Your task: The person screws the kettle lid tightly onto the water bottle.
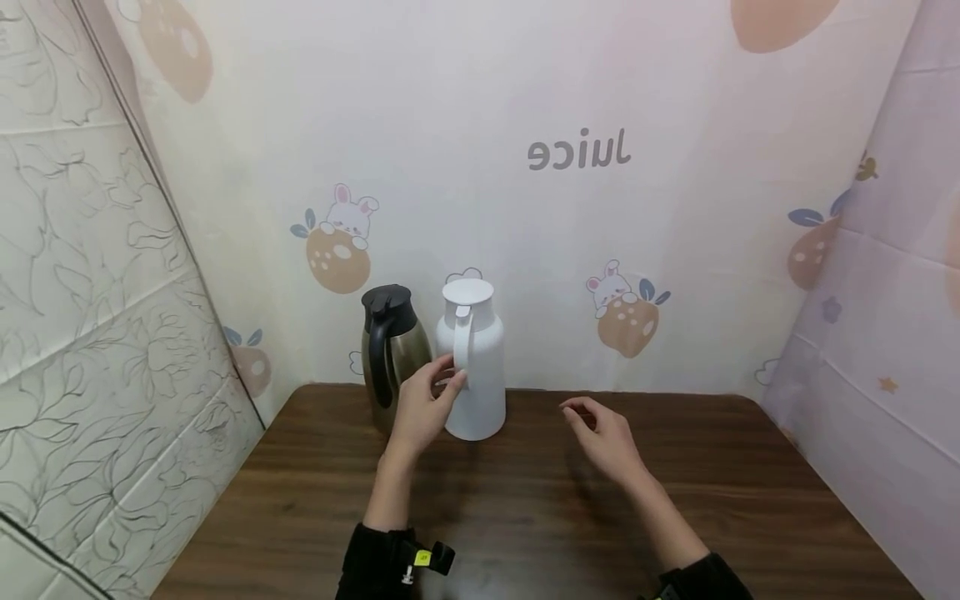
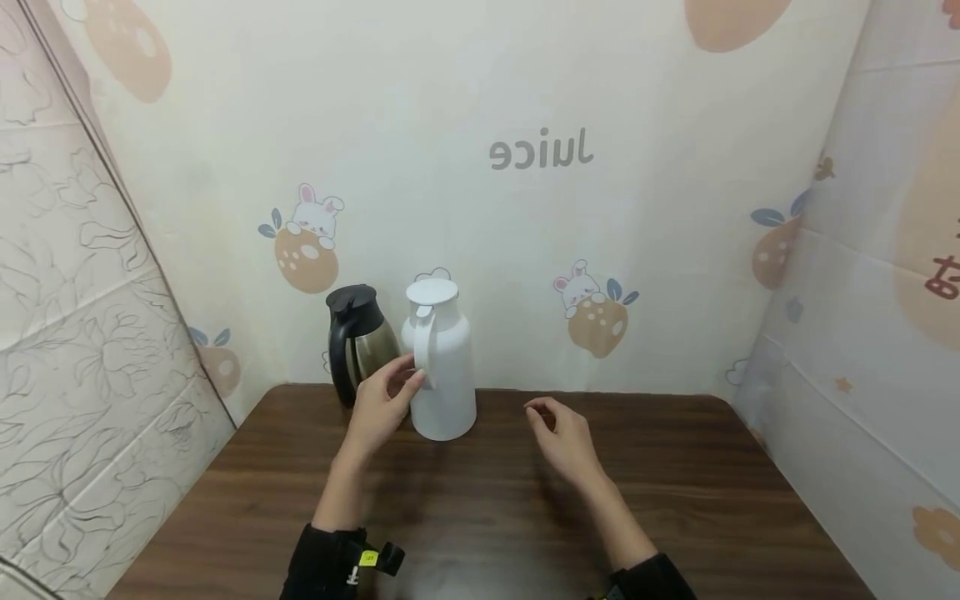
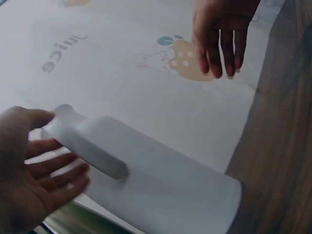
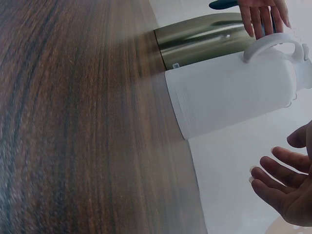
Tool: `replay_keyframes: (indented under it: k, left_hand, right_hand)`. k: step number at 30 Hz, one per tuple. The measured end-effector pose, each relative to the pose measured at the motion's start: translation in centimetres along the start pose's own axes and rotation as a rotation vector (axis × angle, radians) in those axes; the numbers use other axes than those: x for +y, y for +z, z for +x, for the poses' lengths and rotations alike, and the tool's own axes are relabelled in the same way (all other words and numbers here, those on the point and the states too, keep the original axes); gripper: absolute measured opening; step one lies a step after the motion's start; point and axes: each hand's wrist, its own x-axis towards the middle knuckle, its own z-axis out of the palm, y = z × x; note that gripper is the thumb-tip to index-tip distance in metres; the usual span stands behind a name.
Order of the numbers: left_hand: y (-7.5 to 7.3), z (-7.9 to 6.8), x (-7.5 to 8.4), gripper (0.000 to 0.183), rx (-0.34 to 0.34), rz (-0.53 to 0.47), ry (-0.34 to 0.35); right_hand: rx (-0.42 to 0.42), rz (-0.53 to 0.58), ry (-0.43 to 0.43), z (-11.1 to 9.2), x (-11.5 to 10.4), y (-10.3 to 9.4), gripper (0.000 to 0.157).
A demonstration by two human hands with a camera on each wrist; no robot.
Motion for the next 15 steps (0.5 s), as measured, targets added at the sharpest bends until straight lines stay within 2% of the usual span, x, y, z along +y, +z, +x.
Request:
replay_keyframes:
  k: [3,6,10,13,15]
  left_hand:
    - [0.0,-0.3,0.7,0.041,-0.016,0.137,0.021]
    - [0.1,-0.6,1.2,0.040,-0.014,0.243,0.027]
    - [0.0,-1.4,1.6,0.043,-0.008,0.355,0.035]
    - [-0.1,-2.3,1.5,0.048,-0.015,0.439,0.068]
    - [-0.3,-3.1,1.2,0.053,-0.023,0.496,0.106]
  right_hand:
    - [0.007,-0.043,-0.006,-0.1,-0.1,-0.4,0.024]
    - [0.044,-0.138,-0.024,-0.3,-0.2,-0.8,0.021]
    - [0.131,-0.286,-0.106,-0.5,-0.5,-1.1,0.023]
    - [0.192,-0.369,-0.200,-0.7,-0.7,-1.4,0.032]
    - [0.208,-0.415,-0.252,-0.9,-0.7,-1.6,0.044]
